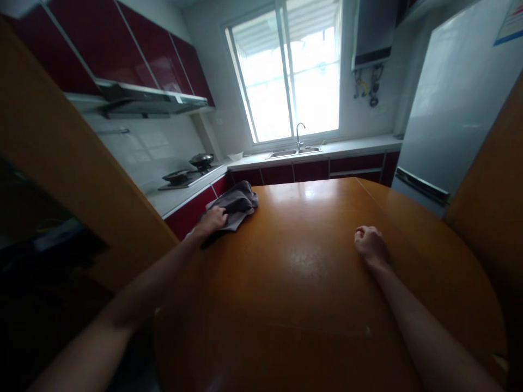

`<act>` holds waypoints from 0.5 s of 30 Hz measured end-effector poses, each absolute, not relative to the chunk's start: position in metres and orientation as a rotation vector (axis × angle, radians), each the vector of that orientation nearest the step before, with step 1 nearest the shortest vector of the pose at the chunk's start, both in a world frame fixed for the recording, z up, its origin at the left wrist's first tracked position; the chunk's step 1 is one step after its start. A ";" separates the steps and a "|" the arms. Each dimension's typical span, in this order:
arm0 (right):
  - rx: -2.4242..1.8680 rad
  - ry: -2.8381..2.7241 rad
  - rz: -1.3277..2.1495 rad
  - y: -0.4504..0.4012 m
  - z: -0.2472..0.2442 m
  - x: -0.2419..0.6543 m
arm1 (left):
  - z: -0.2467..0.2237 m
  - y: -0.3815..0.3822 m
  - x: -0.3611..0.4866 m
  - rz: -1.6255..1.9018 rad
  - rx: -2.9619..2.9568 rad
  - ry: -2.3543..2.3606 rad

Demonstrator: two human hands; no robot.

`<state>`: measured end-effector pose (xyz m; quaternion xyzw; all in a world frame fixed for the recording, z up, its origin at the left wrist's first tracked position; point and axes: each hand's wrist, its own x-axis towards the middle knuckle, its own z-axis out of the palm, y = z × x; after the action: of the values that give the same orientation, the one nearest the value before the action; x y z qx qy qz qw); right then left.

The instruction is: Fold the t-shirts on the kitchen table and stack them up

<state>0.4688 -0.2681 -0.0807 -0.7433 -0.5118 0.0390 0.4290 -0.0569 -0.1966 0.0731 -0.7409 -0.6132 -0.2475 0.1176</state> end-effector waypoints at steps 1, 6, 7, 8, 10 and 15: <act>-1.877 -1.340 0.063 -0.271 -0.076 0.459 | 0.046 -0.204 -0.041 -0.686 -2.223 -1.810; -1.886 -1.688 0.030 -0.289 -0.054 0.398 | -0.041 -0.228 0.044 -0.546 -2.570 -1.795; -1.876 -1.763 0.018 -0.292 -0.051 0.387 | -0.047 -0.230 0.054 -0.486 -2.623 -1.805; -1.880 -1.820 0.018 -0.294 -0.050 0.378 | -0.049 -0.232 0.061 -0.424 -2.657 -1.814; -1.920 -1.912 0.040 -0.297 -0.050 0.367 | -0.049 -0.234 0.065 -0.332 -2.688 -1.816; -2.051 -2.074 0.240 -0.297 -0.052 0.364 | -0.045 -0.231 0.057 -0.273 -2.692 -1.780</act>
<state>0.3636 -0.2970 -0.0523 -0.6969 -0.7044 0.0815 0.1072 0.0568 -0.2310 -0.0452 -0.8302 -0.5490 -0.0840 -0.0488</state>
